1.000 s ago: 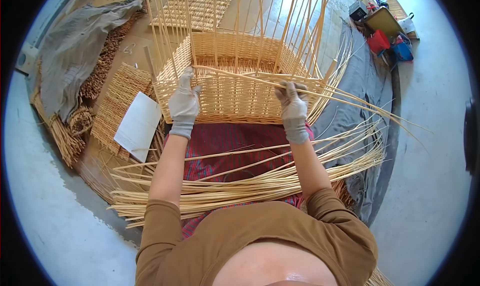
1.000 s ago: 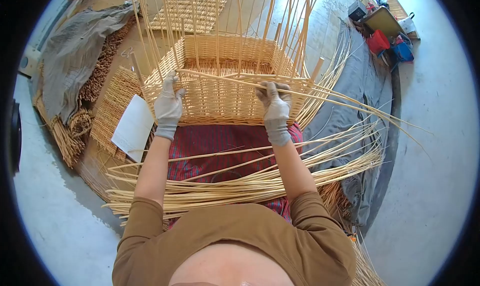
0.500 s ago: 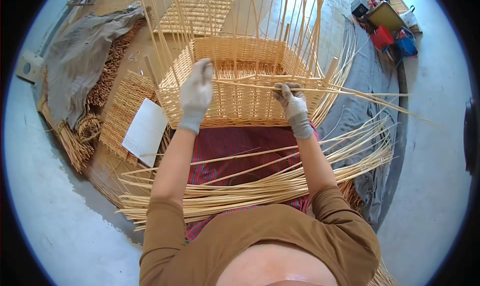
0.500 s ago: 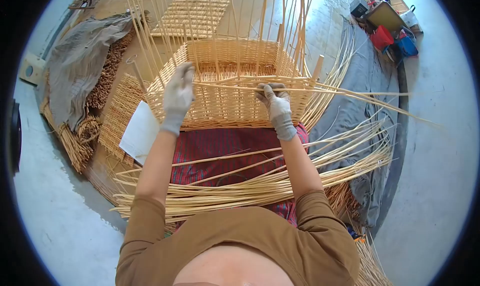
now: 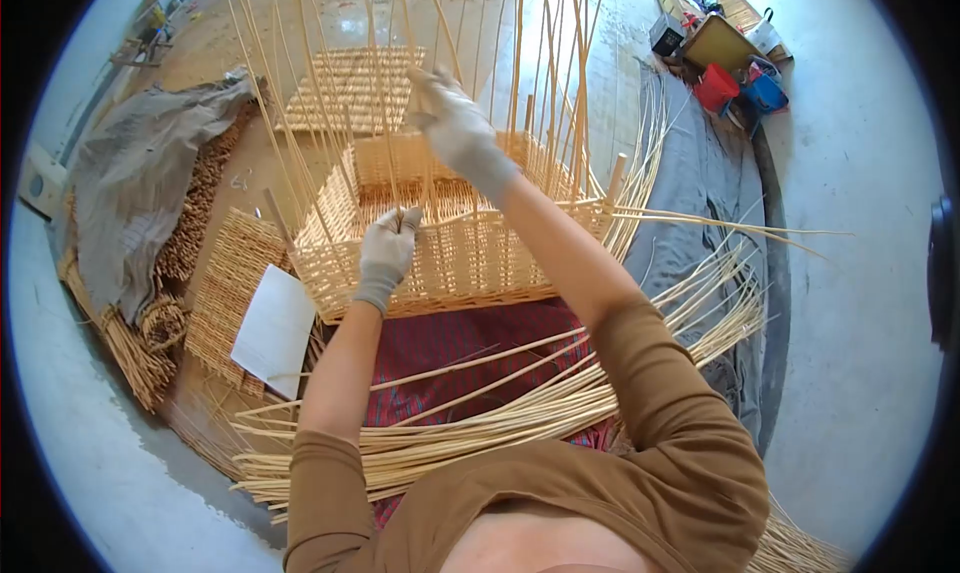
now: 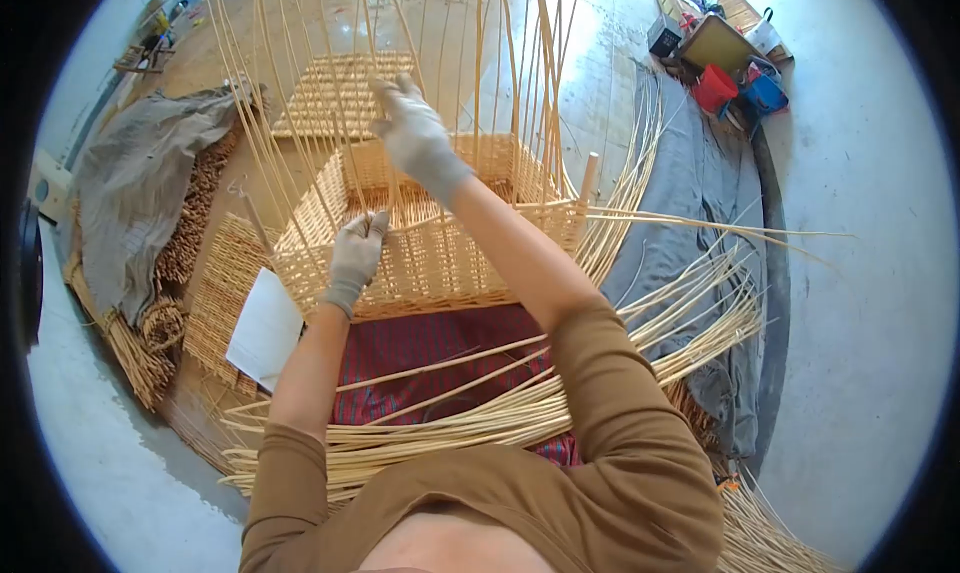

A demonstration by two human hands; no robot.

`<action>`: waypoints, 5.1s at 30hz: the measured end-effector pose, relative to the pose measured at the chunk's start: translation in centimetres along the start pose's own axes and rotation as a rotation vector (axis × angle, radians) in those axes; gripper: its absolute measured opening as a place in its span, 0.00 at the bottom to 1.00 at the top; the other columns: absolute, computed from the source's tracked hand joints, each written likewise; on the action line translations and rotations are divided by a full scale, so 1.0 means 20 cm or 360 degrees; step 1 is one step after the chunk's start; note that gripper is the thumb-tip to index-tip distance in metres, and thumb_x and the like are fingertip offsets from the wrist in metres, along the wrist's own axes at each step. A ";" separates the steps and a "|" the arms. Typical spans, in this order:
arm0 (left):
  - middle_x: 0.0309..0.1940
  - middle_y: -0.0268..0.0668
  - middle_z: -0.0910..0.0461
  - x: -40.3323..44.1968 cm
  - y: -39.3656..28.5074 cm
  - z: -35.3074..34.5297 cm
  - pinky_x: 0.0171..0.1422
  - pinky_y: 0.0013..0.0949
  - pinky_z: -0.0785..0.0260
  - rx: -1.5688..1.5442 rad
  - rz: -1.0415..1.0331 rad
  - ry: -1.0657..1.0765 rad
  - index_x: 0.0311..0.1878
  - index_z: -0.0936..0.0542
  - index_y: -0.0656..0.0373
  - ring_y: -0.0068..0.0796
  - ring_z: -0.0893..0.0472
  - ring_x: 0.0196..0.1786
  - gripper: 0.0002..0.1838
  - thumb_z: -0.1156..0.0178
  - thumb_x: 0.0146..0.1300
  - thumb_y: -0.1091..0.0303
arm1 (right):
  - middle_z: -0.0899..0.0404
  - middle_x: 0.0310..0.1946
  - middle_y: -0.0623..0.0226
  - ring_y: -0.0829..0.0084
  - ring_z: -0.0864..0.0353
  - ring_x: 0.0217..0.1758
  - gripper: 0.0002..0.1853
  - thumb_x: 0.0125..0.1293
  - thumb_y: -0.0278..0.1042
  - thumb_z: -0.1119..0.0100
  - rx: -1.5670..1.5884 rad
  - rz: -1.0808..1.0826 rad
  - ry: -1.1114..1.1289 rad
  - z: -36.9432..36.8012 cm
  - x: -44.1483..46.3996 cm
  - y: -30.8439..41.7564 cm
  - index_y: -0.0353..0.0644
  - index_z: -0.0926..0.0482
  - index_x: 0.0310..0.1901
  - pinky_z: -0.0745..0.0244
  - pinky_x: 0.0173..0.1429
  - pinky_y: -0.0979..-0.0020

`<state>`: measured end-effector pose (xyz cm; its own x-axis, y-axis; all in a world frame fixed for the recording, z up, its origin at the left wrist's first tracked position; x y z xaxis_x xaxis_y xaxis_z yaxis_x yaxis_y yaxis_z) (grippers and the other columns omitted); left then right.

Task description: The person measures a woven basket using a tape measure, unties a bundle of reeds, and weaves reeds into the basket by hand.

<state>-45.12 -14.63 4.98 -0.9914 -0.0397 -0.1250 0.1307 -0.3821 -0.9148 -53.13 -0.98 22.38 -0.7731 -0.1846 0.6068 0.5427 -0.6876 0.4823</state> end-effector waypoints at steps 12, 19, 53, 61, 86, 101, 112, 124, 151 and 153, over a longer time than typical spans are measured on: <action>0.21 0.36 0.19 0.03 0.04 -0.06 0.19 0.33 0.25 -0.0261 0.0378 0.0337 0.35 0.23 0.58 0.25 0.20 0.20 0.21 0.27 0.64 0.51 | 0.27 0.31 0.64 0.71 0.30 0.27 0.16 0.85 0.44 0.59 0.1649 -0.0329 -0.1021 0.20 -1.06 -0.49 0.41 0.29 0.58 0.17 0.47 0.56; 0.29 0.39 0.16 0.00 -0.02 -0.04 0.19 0.33 0.22 -0.0311 0.0623 -0.0147 0.37 0.24 0.59 0.27 0.16 0.22 0.22 0.27 0.64 0.50 | 0.26 0.32 0.69 0.71 0.23 0.34 0.08 0.81 0.38 0.49 0.2098 -0.0517 -0.0718 0.22 -0.99 -0.32 0.44 0.30 0.48 0.20 0.46 0.65; 0.30 0.40 0.16 0.09 -0.72 -0.23 0.30 0.38 0.24 -0.0161 -0.0601 -0.0742 0.57 0.23 0.56 0.26 0.18 0.25 0.22 0.40 0.74 0.47 | 0.13 0.40 0.60 0.76 0.16 0.32 0.04 0.77 0.25 0.44 0.1212 -0.1067 -0.0668 0.83 -1.04 -1.01 0.45 0.29 0.48 0.26 0.25 0.74; 0.42 0.57 0.15 0.12 -0.43 -0.98 0.25 0.41 0.18 -0.0124 0.0276 0.0568 0.73 0.33 0.61 0.40 0.13 0.24 0.38 0.49 0.76 0.38 | 0.12 0.33 0.61 0.78 0.15 0.30 0.10 0.75 0.27 0.41 0.1355 -0.1232 -0.0702 0.90 -1.18 -1.12 0.45 0.32 0.51 0.38 0.20 0.79; 0.34 0.45 0.14 0.27 -0.72 -0.94 0.40 0.38 0.20 0.0563 -0.0145 0.0116 0.63 0.27 0.65 0.33 0.13 0.31 0.46 0.27 0.56 0.35 | 0.20 0.28 0.63 0.71 0.15 0.31 0.10 0.84 0.42 0.56 0.1023 -0.1350 -0.0775 1.03 -1.10 -1.16 0.44 0.31 0.51 0.19 0.35 0.67; 0.32 0.36 0.14 -1.08 0.05 0.08 0.59 0.47 0.25 0.0904 -0.0625 0.0099 0.39 0.15 0.49 0.44 0.15 0.38 0.05 0.35 0.60 0.66 | 0.14 0.40 0.65 0.76 0.14 0.39 0.29 0.81 0.57 0.53 0.2034 -0.1864 0.1778 -0.01 -2.01 0.37 0.42 0.28 0.69 0.22 0.36 0.75; 0.35 0.39 0.15 -0.75 0.41 0.84 0.54 0.38 0.25 0.0255 -0.0436 -0.0223 0.44 0.16 0.59 0.38 0.16 0.41 0.06 0.34 0.64 0.74 | 0.24 0.36 0.72 0.84 0.31 0.30 0.13 0.83 0.39 0.52 0.1999 -0.0767 -0.0287 0.75 -1.02 0.02 0.41 0.21 0.52 0.34 0.32 0.80; 0.66 0.41 0.22 -0.26 0.31 0.56 0.55 0.39 0.20 0.0190 -0.0669 -0.0795 0.73 0.31 0.53 0.38 0.18 0.63 0.36 0.33 0.61 0.80 | 0.16 0.39 0.63 0.72 0.14 0.37 0.07 0.75 0.30 0.38 0.1479 -0.1086 -0.0364 0.15 -1.03 -0.35 0.41 0.23 0.50 0.13 0.41 0.67; 0.28 0.40 0.17 0.00 0.17 0.26 0.45 0.39 0.27 -0.0115 0.0171 -0.0105 0.43 0.15 0.59 0.30 0.20 0.33 0.24 0.39 0.73 0.44 | 0.16 0.52 0.61 0.70 0.17 0.48 0.26 0.72 0.31 0.36 0.0243 -0.0142 0.0332 -0.20 0.04 0.06 0.47 0.29 0.69 0.21 0.61 0.69; 0.28 0.42 0.18 0.03 0.20 0.25 0.45 0.40 0.27 0.0041 0.0147 -0.0158 0.44 0.15 0.59 0.33 0.20 0.32 0.26 0.42 0.74 0.42 | 0.17 0.54 0.63 0.74 0.20 0.44 0.31 0.72 0.34 0.36 -0.0060 0.0356 -0.0081 -0.43 0.21 0.17 0.52 0.32 0.75 0.22 0.59 0.70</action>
<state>-45.20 -20.90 3.11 -0.9715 -0.1667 -0.1684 0.2224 -0.3961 -0.8909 -57.39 -10.17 21.20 -0.6166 -0.3004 0.7277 0.6855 -0.6594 0.3087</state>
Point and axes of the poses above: each hand's wrist, its own x-axis towards the middle knuckle, its own z-axis out of the back of the hand, y = z × x, the point moved 9 cm from there along x, towards the middle knuckle
